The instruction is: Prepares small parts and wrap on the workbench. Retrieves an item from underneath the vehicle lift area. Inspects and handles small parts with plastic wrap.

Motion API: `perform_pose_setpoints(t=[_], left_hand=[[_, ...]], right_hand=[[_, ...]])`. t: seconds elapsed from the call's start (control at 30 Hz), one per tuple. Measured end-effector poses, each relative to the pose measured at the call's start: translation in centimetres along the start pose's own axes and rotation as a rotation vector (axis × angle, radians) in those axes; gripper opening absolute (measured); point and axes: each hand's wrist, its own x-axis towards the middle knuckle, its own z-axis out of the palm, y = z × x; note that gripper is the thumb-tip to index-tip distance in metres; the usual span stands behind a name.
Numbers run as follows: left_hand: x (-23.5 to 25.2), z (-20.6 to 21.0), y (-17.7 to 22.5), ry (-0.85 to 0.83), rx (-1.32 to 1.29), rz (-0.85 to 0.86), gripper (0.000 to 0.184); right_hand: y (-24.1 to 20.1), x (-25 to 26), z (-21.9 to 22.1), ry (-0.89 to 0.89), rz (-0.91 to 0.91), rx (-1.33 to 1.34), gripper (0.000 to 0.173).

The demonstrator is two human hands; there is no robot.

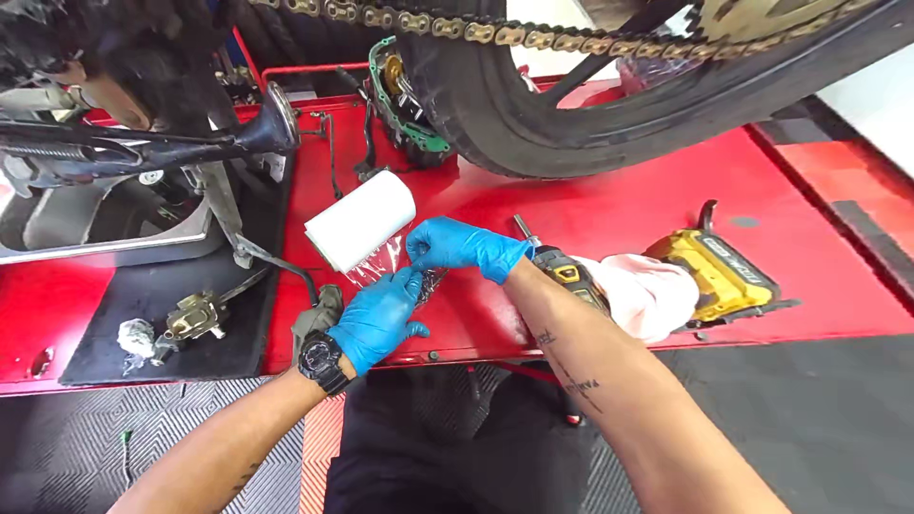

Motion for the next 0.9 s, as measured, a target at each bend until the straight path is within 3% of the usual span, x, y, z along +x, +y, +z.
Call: perform_pose_setpoints(t=[0.13,0.23,0.33,0.4,0.47,0.63,0.9], left_hand=[[0.8,0.0,-0.5,0.029,0.039,0.037,0.054],[1.1,0.2,-1.1,0.063,0.056,0.076,0.051],[1.0,0.6,-1.4,0.076,0.034,0.083,0.05],[1.1,0.7,-1.6,0.081,0.016,0.091,0.05],[1.3,0.8,-1.8,0.085,0.001,0.103,0.049],[1.3,0.5,-2.0,0.082,-0.013,0.13,0.048],[1.6,0.7,-2.6,0.105,-0.046,0.186,0.044]], right_hand=[[0.3,-0.7,-0.3,0.111,0.024,0.035,0.019],[-0.2,-4.4,-0.9,0.354,0.229,0.085,0.014],[-0.5,-6.9,0.9,0.307,0.396,0.05,0.024],[-0.1,-6.9,2.4,0.274,0.345,0.024,0.028],[0.2,-6.5,3.2,0.292,0.281,0.053,0.017],[-1.2,-6.3,2.5,0.328,0.364,0.192,0.012],[-2.1,-6.6,5.3,0.573,0.138,0.324,0.017]])
